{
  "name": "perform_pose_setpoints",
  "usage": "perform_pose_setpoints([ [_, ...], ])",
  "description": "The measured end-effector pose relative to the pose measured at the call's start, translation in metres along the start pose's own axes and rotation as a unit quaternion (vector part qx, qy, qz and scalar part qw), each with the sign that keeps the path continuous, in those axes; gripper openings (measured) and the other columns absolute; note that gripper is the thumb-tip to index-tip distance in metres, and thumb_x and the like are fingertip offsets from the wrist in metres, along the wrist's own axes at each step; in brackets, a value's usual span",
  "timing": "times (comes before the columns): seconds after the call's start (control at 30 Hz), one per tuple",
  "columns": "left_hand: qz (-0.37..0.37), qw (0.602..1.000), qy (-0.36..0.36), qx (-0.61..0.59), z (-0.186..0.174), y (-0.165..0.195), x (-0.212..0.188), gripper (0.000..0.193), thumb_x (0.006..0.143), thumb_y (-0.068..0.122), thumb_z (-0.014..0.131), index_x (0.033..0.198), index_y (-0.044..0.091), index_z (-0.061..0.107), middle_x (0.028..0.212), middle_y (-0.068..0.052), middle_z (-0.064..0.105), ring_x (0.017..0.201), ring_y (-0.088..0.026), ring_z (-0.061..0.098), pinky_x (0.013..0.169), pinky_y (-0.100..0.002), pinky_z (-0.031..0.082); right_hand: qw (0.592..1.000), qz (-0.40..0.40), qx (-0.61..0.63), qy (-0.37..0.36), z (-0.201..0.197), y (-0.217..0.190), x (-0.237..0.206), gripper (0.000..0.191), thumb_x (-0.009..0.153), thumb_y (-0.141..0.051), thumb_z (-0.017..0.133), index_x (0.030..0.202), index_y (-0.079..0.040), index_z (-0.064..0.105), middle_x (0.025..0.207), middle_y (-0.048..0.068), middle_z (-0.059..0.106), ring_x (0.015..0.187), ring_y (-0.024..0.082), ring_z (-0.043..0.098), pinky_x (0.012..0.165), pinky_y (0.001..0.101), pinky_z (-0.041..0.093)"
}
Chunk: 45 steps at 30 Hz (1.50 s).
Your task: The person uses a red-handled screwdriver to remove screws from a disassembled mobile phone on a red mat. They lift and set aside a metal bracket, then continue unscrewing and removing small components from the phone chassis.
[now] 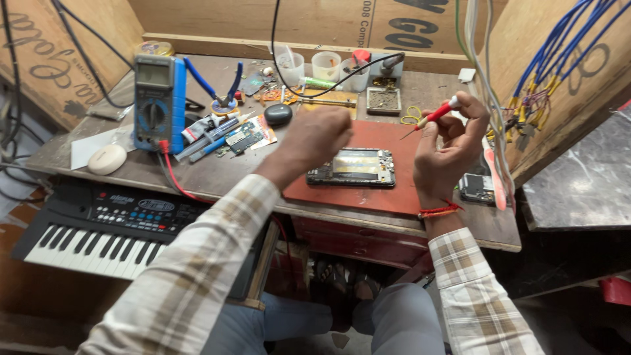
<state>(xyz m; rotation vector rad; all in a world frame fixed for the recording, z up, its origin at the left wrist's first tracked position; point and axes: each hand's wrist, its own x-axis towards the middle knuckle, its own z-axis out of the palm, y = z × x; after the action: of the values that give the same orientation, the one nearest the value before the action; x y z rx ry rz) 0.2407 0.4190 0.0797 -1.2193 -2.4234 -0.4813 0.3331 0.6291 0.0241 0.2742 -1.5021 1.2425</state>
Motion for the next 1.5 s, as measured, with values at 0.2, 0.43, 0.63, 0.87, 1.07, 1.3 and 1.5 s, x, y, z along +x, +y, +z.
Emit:
perform_pose_setpoints([
  [0.2, -0.114, 0.985, -0.125, -0.012, -0.051, -0.035, -0.054, 0.019, 0.094, 0.028, 0.066, 0.099, 0.012, 0.075, 0.098, -0.008, 0.076, 0.096, -0.028, 0.072, 0.086, -0.044, 0.052, 1.000, -0.001, 0.012, -0.007, 0.000, -0.001, -0.004, 0.050, 0.101, 0.021, 0.051, 0.145, -0.001, 0.041, 0.129, 0.012, 0.053, 0.107, 0.020, 0.071, 0.097, 0.0281, 0.062],
  [0.43, -0.109, 0.982, -0.146, 0.056, -0.058, -0.029, -0.079, 0.013, 0.088, 0.026, 0.071, 0.094, 0.017, 0.077, 0.092, -0.005, 0.077, 0.095, -0.027, 0.070, 0.087, -0.051, 0.047, 1.000, -0.004, -0.002, -0.018, -0.001, -0.009, -0.006, 0.047, 0.102, 0.020, 0.050, 0.143, 0.000, 0.041, 0.127, 0.012, 0.051, 0.106, 0.020, 0.072, 0.096, 0.0279, 0.064],
  [0.63, -0.112, 0.982, -0.140, 0.057, -0.054, -0.032, -0.085, 0.011, 0.088, 0.027, 0.073, 0.092, 0.019, 0.079, 0.089, -0.003, 0.077, 0.091, -0.024, 0.071, 0.086, -0.049, 0.045, 1.000, -0.007, -0.015, -0.024, 0.000, -0.010, -0.007, 0.048, 0.101, 0.021, 0.050, 0.143, 0.001, 0.040, 0.128, 0.012, 0.050, 0.106, 0.020, 0.072, 0.096, 0.0276, 0.063],
  [0.87, -0.106, 0.986, -0.123, 0.046, -0.053, -0.034, -0.086, 0.010, 0.088, 0.026, 0.073, 0.091, 0.020, 0.080, 0.087, -0.001, 0.078, 0.089, -0.022, 0.072, 0.085, -0.047, 0.044, 1.000, -0.008, -0.016, -0.023, 0.002, -0.010, -0.006, 0.048, 0.101, 0.021, 0.050, 0.143, 0.001, 0.040, 0.128, 0.013, 0.051, 0.106, 0.020, 0.072, 0.096, 0.0279, 0.064],
  [1.07, -0.113, 0.986, -0.117, 0.033, -0.056, -0.033, -0.088, 0.010, 0.088, 0.026, 0.074, 0.093, 0.020, 0.080, 0.088, 0.000, 0.078, 0.087, -0.022, 0.072, 0.083, -0.043, 0.045, 0.999, -0.012, -0.026, -0.025, 0.002, -0.010, -0.006, 0.048, 0.101, 0.022, 0.050, 0.143, 0.001, 0.040, 0.128, 0.013, 0.051, 0.108, 0.020, 0.072, 0.097, 0.0286, 0.065],
  [1.3, -0.129, 0.984, -0.116, 0.037, -0.054, -0.031, -0.086, 0.013, 0.090, 0.027, 0.072, 0.099, 0.018, 0.077, 0.090, 0.001, 0.075, 0.092, -0.021, 0.071, 0.085, -0.046, 0.044, 0.999, -0.008, -0.021, -0.024, 0.003, -0.009, -0.006, 0.048, 0.101, 0.021, 0.050, 0.143, 0.001, 0.040, 0.127, 0.014, 0.051, 0.108, 0.020, 0.072, 0.096, 0.0287, 0.065],
  [1.5, -0.075, 0.992, -0.083, 0.054, -0.050, -0.024, -0.081, 0.050, 0.084, 0.042, 0.074, 0.126, 0.016, 0.068, 0.119, -0.005, 0.066, 0.116, -0.025, 0.060, 0.097, -0.047, 0.043, 0.999, -0.011, -0.022, -0.021, 0.003, -0.007, -0.005, 0.049, 0.101, 0.021, 0.050, 0.144, 0.001, 0.039, 0.127, 0.014, 0.052, 0.108, 0.020, 0.072, 0.097, 0.0287, 0.065],
])
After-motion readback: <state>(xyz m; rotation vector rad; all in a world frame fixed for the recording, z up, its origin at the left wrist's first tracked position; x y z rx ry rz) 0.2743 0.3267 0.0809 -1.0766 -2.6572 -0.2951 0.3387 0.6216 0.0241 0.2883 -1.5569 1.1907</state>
